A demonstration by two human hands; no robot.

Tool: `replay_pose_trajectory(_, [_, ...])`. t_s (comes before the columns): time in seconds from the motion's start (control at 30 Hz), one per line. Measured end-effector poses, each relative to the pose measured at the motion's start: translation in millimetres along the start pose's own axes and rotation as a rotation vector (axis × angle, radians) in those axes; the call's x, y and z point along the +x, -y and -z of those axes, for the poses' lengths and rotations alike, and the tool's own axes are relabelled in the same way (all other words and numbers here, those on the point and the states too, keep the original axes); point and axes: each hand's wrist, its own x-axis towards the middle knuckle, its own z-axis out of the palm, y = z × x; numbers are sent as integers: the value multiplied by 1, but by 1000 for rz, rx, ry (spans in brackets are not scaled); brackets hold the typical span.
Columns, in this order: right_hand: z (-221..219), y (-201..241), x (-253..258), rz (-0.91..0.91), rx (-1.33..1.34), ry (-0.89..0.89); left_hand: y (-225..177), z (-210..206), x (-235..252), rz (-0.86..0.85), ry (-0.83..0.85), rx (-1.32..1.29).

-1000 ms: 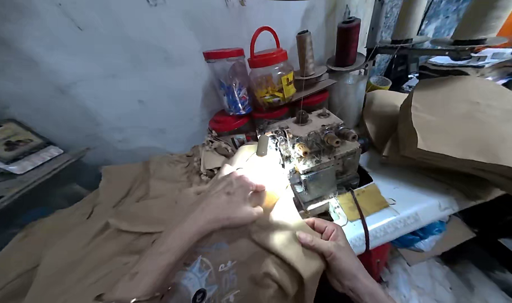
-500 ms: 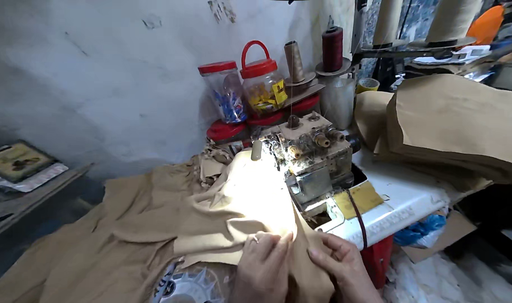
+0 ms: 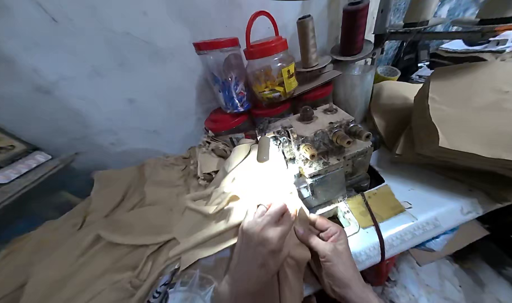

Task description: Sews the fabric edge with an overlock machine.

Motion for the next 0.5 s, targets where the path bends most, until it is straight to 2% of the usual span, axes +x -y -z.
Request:
replay_pose_trajectory(0.3, [-11,2,4,-53,26,-46,-1,0,4,10,-12,-26])
replay_pose_trajectory(0.5, [-8,-1,-1,33,-19,-3,-8,-2,3,2,-12,-3])
